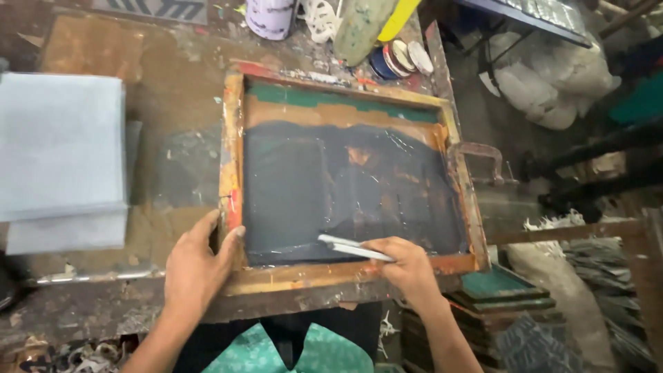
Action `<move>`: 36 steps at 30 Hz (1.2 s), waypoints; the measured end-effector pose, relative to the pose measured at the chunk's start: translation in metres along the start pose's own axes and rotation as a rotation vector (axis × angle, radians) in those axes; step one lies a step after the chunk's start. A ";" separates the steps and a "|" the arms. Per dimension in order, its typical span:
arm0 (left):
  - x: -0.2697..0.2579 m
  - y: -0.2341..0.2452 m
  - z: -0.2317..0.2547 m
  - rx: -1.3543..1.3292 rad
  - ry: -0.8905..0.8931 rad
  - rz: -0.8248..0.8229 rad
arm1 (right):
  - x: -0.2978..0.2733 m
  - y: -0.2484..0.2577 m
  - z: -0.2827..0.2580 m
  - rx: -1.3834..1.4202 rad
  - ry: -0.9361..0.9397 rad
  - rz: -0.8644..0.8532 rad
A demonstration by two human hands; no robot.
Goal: The person performs screen printing by placing a white sheet under a screen frame, pouring black ink onto the screen, and using a squeegee to pull the ink across the mesh. They lift the screen to reveal the printed sheet and repeat the process.
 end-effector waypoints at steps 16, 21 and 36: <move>0.060 -0.058 0.077 0.238 -0.866 -0.256 | 0.126 -0.097 -0.069 -0.207 0.488 0.004; -0.039 -0.046 0.060 0.185 -0.833 -0.265 | 0.020 -0.102 -0.068 -0.319 0.532 0.027; -0.034 -0.002 0.023 0.096 -0.339 0.047 | -0.045 -0.065 -0.098 -0.194 0.569 0.126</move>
Point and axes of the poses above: each hand's wrist, its own x-axis towards the middle knuckle, its own y-axis out of the back of the hand, z = x × y, the point moved 9 cm from there along x, towards the middle knuckle, and after that the axes turned 4 degrees about -y, right-handed, at the moved point
